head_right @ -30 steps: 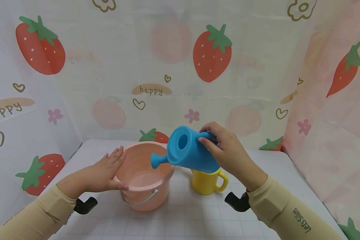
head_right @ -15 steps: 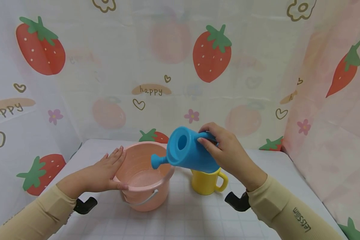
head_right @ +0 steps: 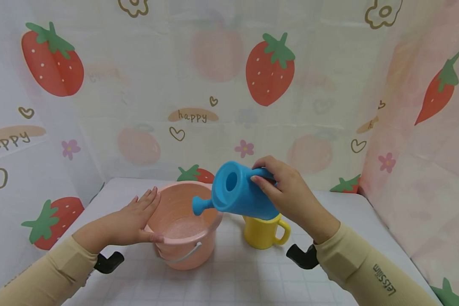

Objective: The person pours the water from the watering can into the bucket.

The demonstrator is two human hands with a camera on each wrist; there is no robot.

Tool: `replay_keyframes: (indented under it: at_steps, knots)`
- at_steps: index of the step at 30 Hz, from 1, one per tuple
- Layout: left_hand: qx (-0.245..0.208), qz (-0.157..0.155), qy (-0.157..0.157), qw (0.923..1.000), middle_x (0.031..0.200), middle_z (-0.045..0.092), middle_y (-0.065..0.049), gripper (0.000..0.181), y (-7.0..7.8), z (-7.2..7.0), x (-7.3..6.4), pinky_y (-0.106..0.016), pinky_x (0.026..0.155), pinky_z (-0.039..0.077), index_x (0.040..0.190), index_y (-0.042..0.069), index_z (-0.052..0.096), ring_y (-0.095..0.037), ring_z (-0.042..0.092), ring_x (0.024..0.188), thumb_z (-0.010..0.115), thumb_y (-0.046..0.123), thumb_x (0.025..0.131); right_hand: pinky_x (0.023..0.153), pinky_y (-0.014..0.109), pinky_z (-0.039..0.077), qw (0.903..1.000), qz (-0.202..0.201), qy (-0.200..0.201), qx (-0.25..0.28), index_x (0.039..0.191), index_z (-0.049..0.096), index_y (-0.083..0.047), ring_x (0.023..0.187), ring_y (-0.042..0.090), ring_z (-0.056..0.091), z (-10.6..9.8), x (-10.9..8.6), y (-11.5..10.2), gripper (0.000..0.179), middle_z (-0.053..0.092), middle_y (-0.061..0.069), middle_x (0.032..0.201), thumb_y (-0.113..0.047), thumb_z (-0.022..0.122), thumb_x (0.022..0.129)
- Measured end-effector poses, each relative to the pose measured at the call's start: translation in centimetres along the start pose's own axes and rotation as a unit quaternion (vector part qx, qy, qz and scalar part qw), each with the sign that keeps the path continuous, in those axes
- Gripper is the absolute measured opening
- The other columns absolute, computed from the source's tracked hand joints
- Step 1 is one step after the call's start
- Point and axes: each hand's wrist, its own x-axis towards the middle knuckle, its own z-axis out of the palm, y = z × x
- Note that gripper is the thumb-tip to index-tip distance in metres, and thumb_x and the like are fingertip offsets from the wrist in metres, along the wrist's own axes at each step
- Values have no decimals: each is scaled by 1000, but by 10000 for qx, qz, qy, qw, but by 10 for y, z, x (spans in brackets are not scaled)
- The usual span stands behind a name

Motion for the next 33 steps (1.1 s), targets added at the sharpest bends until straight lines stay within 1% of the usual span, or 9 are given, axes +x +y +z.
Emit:
replay_keyframes:
  at_steps: [7, 16, 33]
  knots:
    - [-17, 47, 55, 10000, 149, 3, -25, 120, 0, 0, -1, -55, 108, 9, 143, -8, 10, -38, 2, 138, 45, 80, 69, 82, 59, 44, 10000, 25, -30, -24, 114, 52, -12, 103, 36, 56, 2, 0, -1, 27, 59, 11, 112, -29, 54, 92]
    - [-68, 51, 59, 9999, 149, 3, -26, 121, 2, -1, -2, -55, 108, 9, 143, -9, 10, -39, 2, 137, 43, 81, 68, 81, 59, 44, 10000, 26, -38, -43, 114, 52, -12, 103, 37, 56, 2, 0, -1, 28, 60, 12, 112, -29, 54, 92]
    - [-15, 78, 105, 9999, 149, 3, -26, 120, -1, 2, 1, -55, 108, 9, 143, -8, 11, -39, 3, 137, 43, 81, 69, 81, 58, 44, 9998, -126, 5, -145, 114, 52, -12, 101, 35, 57, 1, 1, -1, 26, 60, 11, 110, -26, 55, 92]
